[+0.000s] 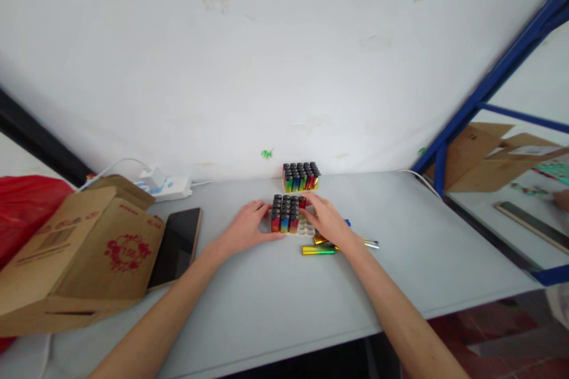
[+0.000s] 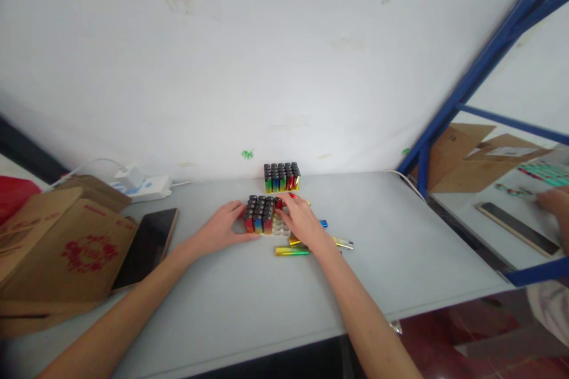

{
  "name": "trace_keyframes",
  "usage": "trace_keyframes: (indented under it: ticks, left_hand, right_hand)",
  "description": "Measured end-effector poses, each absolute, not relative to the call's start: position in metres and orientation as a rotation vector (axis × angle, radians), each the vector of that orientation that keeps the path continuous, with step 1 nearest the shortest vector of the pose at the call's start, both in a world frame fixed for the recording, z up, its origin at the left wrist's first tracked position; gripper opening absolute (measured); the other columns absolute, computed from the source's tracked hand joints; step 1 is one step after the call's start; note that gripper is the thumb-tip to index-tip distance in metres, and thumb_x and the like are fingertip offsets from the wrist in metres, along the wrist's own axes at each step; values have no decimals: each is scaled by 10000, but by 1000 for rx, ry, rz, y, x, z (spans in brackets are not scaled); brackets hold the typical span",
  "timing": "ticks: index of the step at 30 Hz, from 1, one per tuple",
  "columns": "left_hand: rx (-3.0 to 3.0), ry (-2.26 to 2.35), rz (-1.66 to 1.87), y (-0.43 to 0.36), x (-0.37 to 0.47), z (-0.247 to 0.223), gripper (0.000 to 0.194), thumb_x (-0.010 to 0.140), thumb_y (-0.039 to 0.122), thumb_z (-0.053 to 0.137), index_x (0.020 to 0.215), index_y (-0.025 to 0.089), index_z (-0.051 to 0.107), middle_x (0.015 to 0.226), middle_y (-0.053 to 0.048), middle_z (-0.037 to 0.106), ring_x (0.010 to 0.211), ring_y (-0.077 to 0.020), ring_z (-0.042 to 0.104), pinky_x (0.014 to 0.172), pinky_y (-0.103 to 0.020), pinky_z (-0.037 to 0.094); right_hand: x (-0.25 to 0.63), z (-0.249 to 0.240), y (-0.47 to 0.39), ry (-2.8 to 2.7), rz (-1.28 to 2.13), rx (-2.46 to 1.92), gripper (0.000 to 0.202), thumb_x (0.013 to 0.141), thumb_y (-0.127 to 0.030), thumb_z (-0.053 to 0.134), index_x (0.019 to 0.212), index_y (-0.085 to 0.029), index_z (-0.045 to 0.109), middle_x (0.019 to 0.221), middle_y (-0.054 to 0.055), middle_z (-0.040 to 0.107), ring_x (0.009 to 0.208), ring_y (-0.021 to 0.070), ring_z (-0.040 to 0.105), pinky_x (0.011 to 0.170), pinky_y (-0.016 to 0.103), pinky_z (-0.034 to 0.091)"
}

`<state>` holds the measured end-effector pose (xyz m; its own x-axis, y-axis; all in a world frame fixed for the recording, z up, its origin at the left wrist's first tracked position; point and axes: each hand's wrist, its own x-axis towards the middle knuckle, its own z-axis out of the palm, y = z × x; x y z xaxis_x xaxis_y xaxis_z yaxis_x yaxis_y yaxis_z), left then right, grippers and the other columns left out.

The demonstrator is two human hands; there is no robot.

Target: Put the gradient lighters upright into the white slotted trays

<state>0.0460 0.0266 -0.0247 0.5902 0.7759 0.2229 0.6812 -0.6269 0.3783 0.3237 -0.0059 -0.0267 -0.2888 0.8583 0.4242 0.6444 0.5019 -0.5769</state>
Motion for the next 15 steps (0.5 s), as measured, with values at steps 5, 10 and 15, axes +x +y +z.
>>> trace_keyframes:
  ticks: [5,10,15]
  left_hand:
    - [2546,1208,563,27,46,-26,625,804,768,817,1061,208,711,1112,-117,712,1024,-343,681,959,-468,552]
    - [2543,1201,580,28,46,-27,648,787,794,815,1082,223,727,1122,-116,720,1041,-343,681,974,-465,553]
    - [2551,1219,540,27,46,-25,651,796,793,807,1088,216,727,1137,-123,718,1059,-349,683,984,-465,554]
  right_hand:
    - [343,-20,-9,-1949,298,-1302,362,1148,-356,477,1433,-236,667,1305,126,788,1202,290,727,1111,481,542]
    - [360,-28,0,-1975,172,-1423,367,1126,-244,454,1307,-233,773,1301,129,802,1193,300,720,1112,488,537]
    - [365,-38,6,-2045,116,-1627,263,1056,-175,596,1200,-236,807,1160,122,818,1094,299,733,1026,432,560]
